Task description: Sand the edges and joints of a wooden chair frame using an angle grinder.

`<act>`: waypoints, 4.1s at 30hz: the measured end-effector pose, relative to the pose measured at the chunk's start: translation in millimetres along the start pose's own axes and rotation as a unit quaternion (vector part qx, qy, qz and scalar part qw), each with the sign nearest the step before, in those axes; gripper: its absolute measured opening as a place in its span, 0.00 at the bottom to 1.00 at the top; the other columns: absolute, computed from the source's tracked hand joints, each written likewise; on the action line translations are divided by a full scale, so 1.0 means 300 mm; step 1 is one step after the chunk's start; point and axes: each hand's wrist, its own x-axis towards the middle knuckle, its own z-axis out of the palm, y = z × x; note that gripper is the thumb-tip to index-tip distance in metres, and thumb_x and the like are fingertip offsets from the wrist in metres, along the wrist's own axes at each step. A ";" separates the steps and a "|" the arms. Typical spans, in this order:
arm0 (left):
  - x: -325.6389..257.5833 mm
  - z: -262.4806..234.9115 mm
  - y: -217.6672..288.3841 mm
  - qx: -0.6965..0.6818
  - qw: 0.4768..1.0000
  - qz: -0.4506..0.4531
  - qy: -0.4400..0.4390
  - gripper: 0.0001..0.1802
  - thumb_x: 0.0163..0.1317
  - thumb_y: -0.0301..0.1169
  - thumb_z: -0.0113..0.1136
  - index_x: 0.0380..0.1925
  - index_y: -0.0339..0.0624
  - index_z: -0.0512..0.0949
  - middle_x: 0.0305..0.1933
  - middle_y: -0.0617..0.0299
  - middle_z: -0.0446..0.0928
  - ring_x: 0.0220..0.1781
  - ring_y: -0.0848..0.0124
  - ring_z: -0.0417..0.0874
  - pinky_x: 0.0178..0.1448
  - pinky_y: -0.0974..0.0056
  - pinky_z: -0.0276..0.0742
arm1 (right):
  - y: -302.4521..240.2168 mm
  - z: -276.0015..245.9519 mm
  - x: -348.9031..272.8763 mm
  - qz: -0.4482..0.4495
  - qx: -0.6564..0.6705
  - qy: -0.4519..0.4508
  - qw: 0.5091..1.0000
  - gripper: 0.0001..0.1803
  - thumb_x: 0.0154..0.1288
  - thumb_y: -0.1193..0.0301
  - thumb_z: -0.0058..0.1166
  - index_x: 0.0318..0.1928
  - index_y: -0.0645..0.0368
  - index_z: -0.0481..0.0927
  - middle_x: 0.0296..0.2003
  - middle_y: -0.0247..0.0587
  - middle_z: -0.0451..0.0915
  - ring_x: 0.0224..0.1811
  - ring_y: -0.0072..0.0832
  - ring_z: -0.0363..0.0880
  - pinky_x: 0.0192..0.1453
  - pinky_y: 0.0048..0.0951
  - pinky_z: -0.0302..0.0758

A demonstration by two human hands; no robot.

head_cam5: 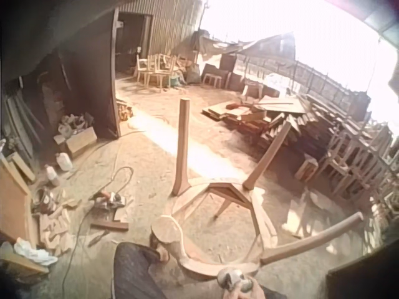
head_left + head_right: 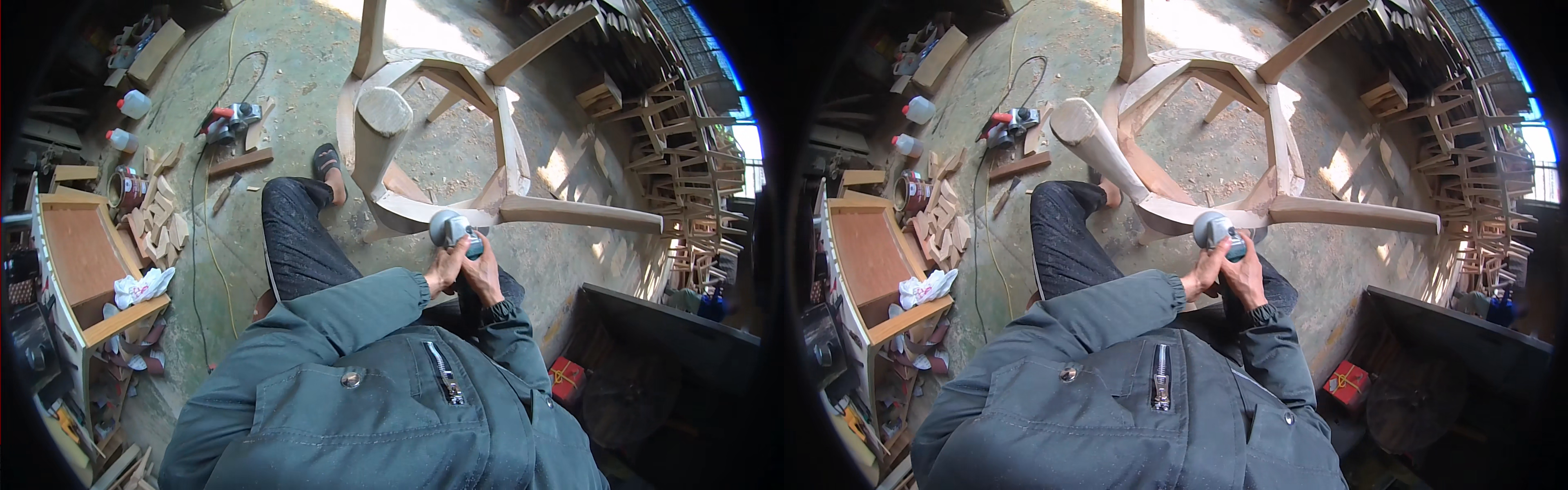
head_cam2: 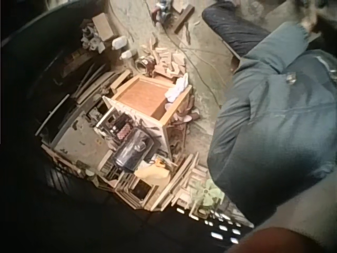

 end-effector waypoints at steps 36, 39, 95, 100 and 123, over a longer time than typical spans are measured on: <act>0.074 -0.183 0.406 -0.188 0.977 -0.008 0.098 0.54 0.69 0.76 0.47 0.78 0.42 0.62 0.68 0.53 0.76 0.65 0.62 0.82 0.65 0.56 0.81 | -0.433 0.079 0.433 -0.111 -0.070 -0.187 0.974 0.47 0.60 0.45 0.73 0.71 0.58 0.70 0.50 0.66 0.86 0.54 0.57 0.88 0.56 0.47 0.83; 0.071 -0.173 0.479 -0.208 0.966 0.030 0.150 0.53 0.71 0.72 0.49 0.78 0.40 0.61 0.73 0.53 0.71 0.72 0.63 0.75 0.72 0.59 0.73 | -0.459 0.112 0.497 -0.131 -0.078 -0.208 0.966 0.47 0.59 0.43 0.73 0.70 0.57 0.70 0.49 0.66 0.86 0.53 0.59 0.88 0.56 0.48 0.83; -0.125 -0.257 0.352 0.041 0.990 0.138 -0.003 0.32 0.73 0.49 0.67 0.63 0.36 0.73 0.59 0.58 0.77 0.56 0.73 0.80 0.61 0.59 0.78 | -0.394 -0.051 0.425 -0.089 0.002 -0.060 0.994 0.52 0.54 0.54 0.78 0.73 0.63 0.66 0.54 0.57 0.84 0.56 0.43 0.86 0.58 0.42 0.83; -0.417 -0.291 0.570 0.159 0.768 0.535 0.315 0.33 0.60 0.36 0.77 0.60 0.35 0.70 0.60 0.49 0.72 0.62 0.60 0.76 0.69 0.55 0.72 | -0.402 -0.133 0.359 -0.002 0.087 -0.121 0.989 0.56 0.51 0.62 0.81 0.75 0.64 0.61 0.54 0.50 0.80 0.51 0.33 0.84 0.54 0.36 0.84; -0.355 -0.296 0.912 0.098 0.685 0.679 0.248 0.19 0.53 0.40 0.82 0.31 0.48 0.77 0.24 0.62 0.78 0.23 0.59 0.84 0.31 0.54 0.81 | -0.918 0.321 0.818 -0.347 -0.213 -0.408 0.817 0.50 0.48 0.57 0.80 0.72 0.57 0.70 0.56 0.57 0.85 0.60 0.50 0.86 0.66 0.43 0.80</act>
